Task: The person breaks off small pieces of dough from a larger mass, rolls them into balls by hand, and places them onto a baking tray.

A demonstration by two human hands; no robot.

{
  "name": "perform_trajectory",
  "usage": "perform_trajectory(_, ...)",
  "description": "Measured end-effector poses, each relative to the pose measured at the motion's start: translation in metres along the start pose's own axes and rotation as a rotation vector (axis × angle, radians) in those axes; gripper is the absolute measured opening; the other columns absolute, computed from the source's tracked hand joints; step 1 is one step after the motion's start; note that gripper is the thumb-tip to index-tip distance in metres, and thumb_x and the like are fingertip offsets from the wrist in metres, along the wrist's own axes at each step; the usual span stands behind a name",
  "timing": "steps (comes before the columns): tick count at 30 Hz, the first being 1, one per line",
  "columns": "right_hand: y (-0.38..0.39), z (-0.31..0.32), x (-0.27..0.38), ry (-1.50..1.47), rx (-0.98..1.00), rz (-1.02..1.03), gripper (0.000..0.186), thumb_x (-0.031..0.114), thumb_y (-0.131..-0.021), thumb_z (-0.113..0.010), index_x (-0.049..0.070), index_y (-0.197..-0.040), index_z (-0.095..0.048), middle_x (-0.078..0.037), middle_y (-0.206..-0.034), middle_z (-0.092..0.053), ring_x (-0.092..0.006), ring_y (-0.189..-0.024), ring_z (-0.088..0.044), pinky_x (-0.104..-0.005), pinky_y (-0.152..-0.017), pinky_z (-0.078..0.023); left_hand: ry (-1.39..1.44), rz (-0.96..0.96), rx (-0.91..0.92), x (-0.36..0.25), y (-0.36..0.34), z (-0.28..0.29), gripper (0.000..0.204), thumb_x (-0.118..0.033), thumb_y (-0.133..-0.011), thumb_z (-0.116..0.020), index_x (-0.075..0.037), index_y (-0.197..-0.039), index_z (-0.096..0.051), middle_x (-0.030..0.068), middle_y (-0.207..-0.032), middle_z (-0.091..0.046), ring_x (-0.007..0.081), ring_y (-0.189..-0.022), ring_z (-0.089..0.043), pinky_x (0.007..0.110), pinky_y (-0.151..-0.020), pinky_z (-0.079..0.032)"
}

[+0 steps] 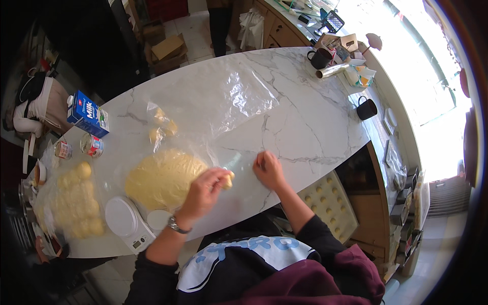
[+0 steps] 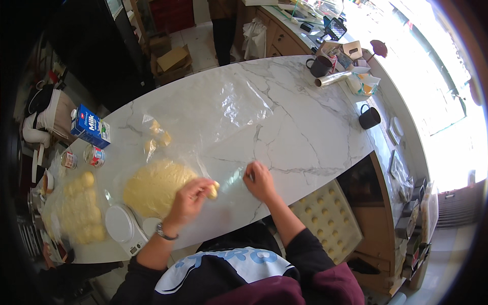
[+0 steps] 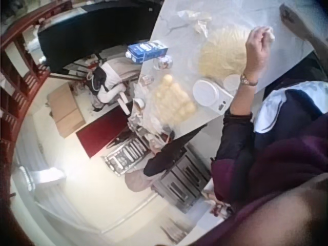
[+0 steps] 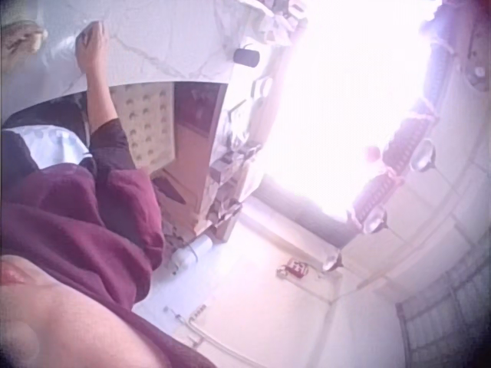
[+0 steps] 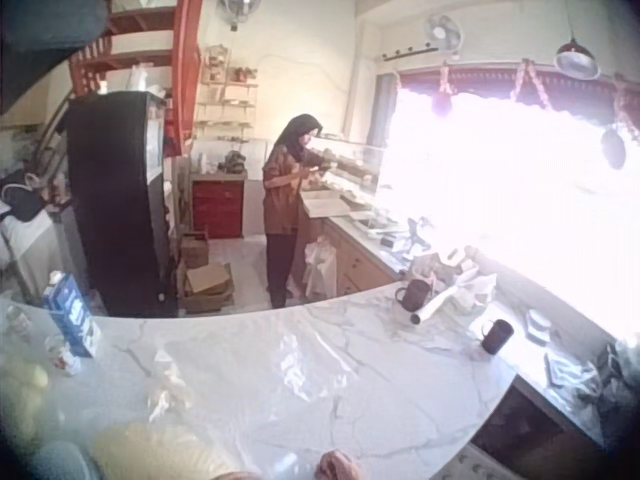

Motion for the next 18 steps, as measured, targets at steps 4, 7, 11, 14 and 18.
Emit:
perform_trajectory(4,0.028,0.045,-0.022,0.044,-0.001,0.109,0.019,-0.001,-0.073,-0.065,0.006,-0.083,-0.051,-0.011,-0.080,-0.055,-0.0318,-0.075,-0.055,-0.0373,-0.067,-0.046,-0.041,0.028,0.085,0.025,0.036,-0.056,0.022,-0.011,-0.091,-0.062,-0.002,-0.111,-0.063,0.0151,-0.112,-0.063,0.0311,-0.094,-0.064,0.036,-0.082,-0.052)
perform_trajectory(7,-0.005,0.061,-0.017,0.315,-0.213,0.186,0.017,-0.001,-0.073,-0.064,0.006,-0.082,-0.053,-0.010,-0.082,-0.055,-0.0316,-0.074,-0.055,-0.0364,-0.068,-0.047,-0.360,-0.100,0.170,0.042,0.059,-0.079,0.045,-0.025,-0.088,-0.066,-0.012,-0.130,-0.055,0.0133,-0.131,-0.053,0.0304,-0.111,-0.054,0.040,-0.093,-0.044)
perform_trajectory(11,-0.019,0.010,-0.015,-0.013,-0.041,-0.089,0.014,0.001,-0.074,-0.064,0.005,-0.083,-0.053,-0.009,-0.083,-0.055,-0.0304,-0.081,-0.055,-0.0362,-0.074,-0.045,-0.616,-0.154,0.199,0.047,0.067,-0.089,0.068,-0.038,-0.083,-0.068,-0.026,-0.145,-0.040,0.0099,-0.143,-0.040,0.0311,-0.123,-0.042,0.043,-0.101,-0.034)
perform_trajectory(14,0.028,0.020,-0.009,-0.017,-0.019,-0.072,0.035,-0.001,-0.072,-0.069,0.006,-0.103,-0.054,-0.010,-0.107,-0.056,-0.0241,-0.103,-0.056,-0.0346,-0.091,-0.045,-0.575,-0.177,0.117,0.046,0.066,-0.078,0.065,-0.036,-0.084,-0.068,-0.021,-0.142,-0.043,0.0096,-0.138,-0.045,0.0302,-0.122,-0.045,0.042,-0.101,-0.035)
perform_trajectory(18,0.050,0.053,-0.042,-0.143,0.049,-0.180,0.075,-0.002,-0.070,-0.073,0.008,-0.137,-0.041,-0.010,-0.138,-0.046,-0.0222,-0.124,-0.048,-0.0368,-0.105,-0.040,-0.517,-0.174,0.058,0.044,0.067,-0.074,0.060,-0.033,-0.085,-0.068,-0.013,-0.137,-0.046,0.0089,-0.132,-0.051,0.0288,-0.122,-0.046,0.042,-0.102,-0.035)
Point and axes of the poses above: each hand's wrist, its own y-axis away from the middle knuckle, its own z-axis out of the back of the hand, x = y × z, the point moved 9 cm from there along -y, towards the middle knuckle
